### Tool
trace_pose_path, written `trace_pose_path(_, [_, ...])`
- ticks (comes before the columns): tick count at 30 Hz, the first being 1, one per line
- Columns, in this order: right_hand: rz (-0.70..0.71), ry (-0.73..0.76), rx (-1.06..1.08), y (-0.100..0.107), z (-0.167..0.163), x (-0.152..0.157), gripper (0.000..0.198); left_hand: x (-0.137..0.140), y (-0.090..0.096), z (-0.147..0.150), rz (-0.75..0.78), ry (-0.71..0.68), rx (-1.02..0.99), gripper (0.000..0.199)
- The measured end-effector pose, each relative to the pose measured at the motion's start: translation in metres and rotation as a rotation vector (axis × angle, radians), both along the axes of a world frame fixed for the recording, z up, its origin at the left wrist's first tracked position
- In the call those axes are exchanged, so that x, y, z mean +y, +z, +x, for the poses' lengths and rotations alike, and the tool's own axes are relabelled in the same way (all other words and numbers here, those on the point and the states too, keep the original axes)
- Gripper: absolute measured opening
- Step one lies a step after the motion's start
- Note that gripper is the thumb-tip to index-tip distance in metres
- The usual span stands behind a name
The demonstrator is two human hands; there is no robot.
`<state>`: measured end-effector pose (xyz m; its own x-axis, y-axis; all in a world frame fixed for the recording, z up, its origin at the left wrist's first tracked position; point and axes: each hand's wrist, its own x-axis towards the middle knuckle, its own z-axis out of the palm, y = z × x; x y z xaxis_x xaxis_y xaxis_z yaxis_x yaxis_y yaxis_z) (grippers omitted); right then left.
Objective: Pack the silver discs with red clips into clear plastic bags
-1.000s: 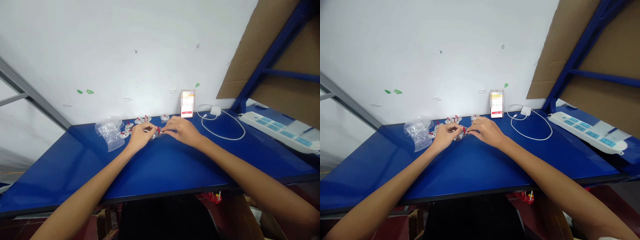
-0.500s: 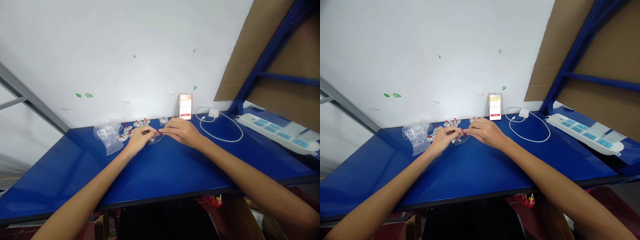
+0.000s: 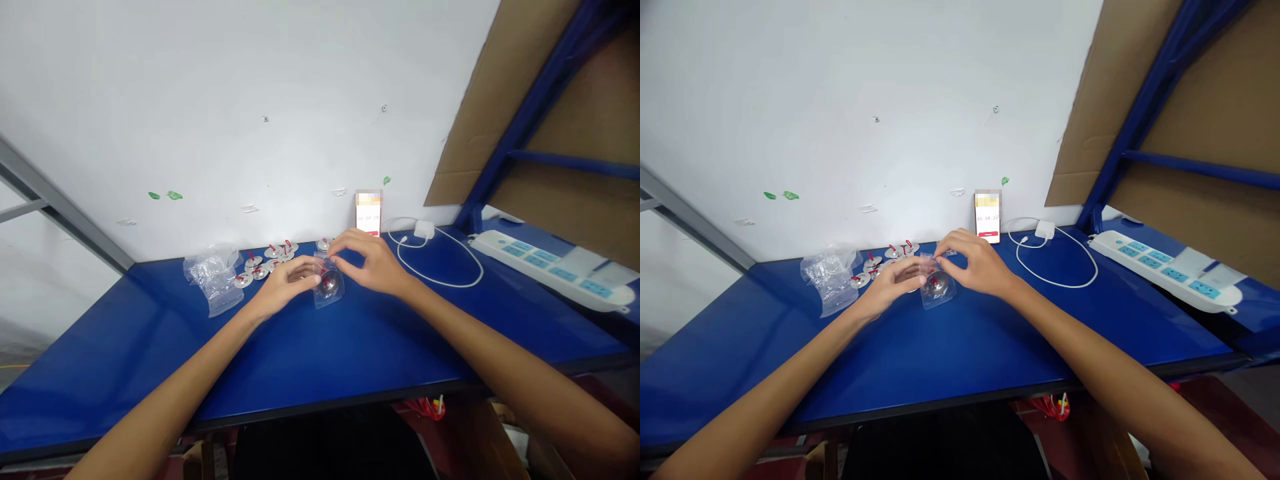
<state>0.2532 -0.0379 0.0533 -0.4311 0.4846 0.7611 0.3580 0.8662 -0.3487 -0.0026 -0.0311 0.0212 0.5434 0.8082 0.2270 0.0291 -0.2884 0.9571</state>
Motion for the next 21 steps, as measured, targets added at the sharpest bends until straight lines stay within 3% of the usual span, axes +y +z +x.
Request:
trace_pose_path(6, [0.001, 0.009, -0.016, 0.002, -0.001, -0.002, 0.013, -0.002, -0.001, 0.001, -0.017, -0.057, 0.073, 0.044])
trace_pose_path(11, [-0.165, 0.027, 0.027, 0.001, -0.002, -0.002, 0.011, 0.001, -0.005, 0.000, 0.059, 0.001, 0.119, 0.032])
trace_pose_path(15, [-0.467, 0.042, 0.117, -0.006, -0.004, 0.002, 0.050, 0.002, -0.004, 0.000, 0.069, 0.146, 0.073, 0.034])
trace_pose_path(18, [-0.595, 0.039, 0.127, -0.014, -0.008, 0.008, 0.027, 0.003, -0.002, 0.000, 0.050, 0.227, 0.043, 0.033])
trace_pose_path(21, [-0.619, 0.024, 0.147, -0.021, -0.011, 0.011, 0.023, 0.003, -0.001, -0.002, 0.033, 0.227, 0.032, 0.030])
